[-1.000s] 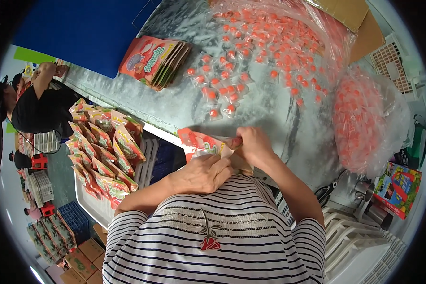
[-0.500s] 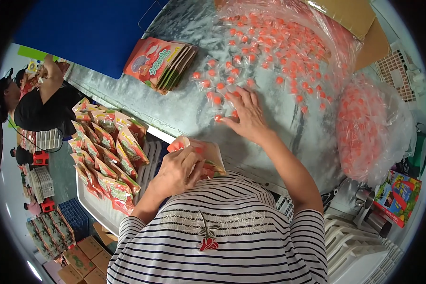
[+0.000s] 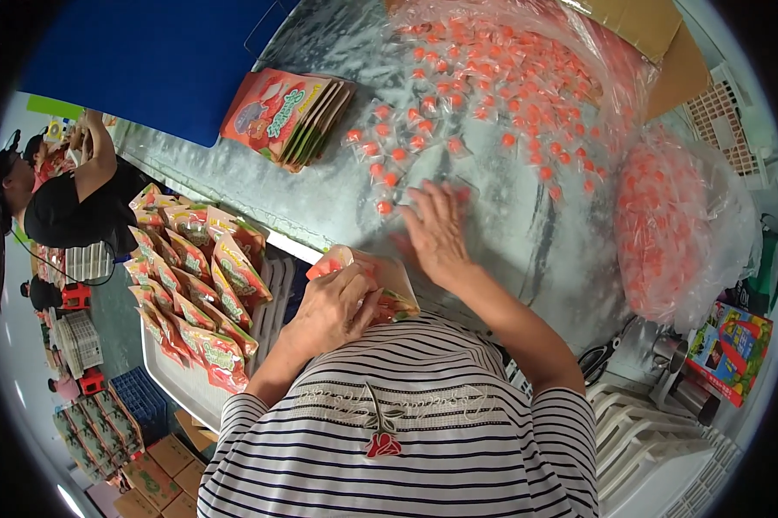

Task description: Packaging small individual candies into labeled bags at a factory workbench.

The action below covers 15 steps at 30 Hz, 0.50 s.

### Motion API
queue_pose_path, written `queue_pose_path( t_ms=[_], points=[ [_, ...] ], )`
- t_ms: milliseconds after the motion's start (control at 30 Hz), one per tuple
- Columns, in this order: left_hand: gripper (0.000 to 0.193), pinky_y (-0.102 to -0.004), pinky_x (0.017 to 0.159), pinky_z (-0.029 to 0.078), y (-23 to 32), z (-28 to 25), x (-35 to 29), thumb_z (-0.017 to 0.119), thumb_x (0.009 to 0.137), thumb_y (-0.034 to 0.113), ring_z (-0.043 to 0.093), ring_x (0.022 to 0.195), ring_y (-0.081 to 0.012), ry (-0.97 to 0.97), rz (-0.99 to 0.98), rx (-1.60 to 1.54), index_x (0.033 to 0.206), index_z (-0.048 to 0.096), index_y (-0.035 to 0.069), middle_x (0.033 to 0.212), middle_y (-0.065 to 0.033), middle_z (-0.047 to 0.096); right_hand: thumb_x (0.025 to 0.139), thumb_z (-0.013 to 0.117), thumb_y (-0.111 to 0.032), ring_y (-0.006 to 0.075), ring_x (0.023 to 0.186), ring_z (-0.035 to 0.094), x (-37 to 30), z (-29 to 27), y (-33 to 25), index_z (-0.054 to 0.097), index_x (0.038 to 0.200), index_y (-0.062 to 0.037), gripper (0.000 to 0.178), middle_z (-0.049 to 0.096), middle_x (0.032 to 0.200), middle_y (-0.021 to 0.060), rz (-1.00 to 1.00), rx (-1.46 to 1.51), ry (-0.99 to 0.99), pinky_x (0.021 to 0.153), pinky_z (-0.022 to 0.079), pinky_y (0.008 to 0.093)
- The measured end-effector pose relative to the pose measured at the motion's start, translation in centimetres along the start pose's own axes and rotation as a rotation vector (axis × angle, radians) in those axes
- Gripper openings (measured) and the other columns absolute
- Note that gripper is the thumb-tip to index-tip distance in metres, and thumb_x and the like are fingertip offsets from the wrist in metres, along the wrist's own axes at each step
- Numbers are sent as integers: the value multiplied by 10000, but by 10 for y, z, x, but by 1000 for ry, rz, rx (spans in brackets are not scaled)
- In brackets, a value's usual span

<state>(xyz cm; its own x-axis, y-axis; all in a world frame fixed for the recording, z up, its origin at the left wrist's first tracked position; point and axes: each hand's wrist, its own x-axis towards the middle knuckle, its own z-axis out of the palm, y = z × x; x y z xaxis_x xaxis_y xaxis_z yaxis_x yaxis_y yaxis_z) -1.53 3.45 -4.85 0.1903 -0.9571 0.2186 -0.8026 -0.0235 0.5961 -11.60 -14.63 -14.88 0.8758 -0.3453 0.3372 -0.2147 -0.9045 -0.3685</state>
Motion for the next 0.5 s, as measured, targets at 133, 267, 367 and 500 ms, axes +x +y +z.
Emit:
queue_pose_path(
  t_ms=[133,267,367,500],
  points=[
    [174,-374,606,511,2,-1,0,692,739,15,628,692,-314,-23,-7,6,845,554,13,856,-146,606,771,665,-227,358,1267,385,6,30,0,577,1201,-74,466,470,1288,138,-150,-67,40,1109,246,532],
    [165,-370,610,513,-3,-2,-5,690,742,14,632,712,-309,14,-30,-10,839,555,12,865,-144,611,773,670,-217,353,1252,403,-10,12,4,588,1160,-62,425,485,1266,142,-146,-102,-38,1099,267,521],
    [140,-408,589,503,-6,2,-6,649,800,66,606,673,-341,-1,-33,-44,872,544,6,882,-157,571,810,635,-167,350,1229,428,-20,-18,18,587,1140,-42,357,504,1239,148,-52,58,13,1073,299,502],
    [141,-403,595,509,-8,3,-2,650,798,60,609,677,-348,-9,12,-18,881,550,4,898,-163,579,919,533,-128,320,1189,492,-26,-48,60,566,1171,1,285,549,1224,160,303,373,220,1015,374,389]
  ],
)
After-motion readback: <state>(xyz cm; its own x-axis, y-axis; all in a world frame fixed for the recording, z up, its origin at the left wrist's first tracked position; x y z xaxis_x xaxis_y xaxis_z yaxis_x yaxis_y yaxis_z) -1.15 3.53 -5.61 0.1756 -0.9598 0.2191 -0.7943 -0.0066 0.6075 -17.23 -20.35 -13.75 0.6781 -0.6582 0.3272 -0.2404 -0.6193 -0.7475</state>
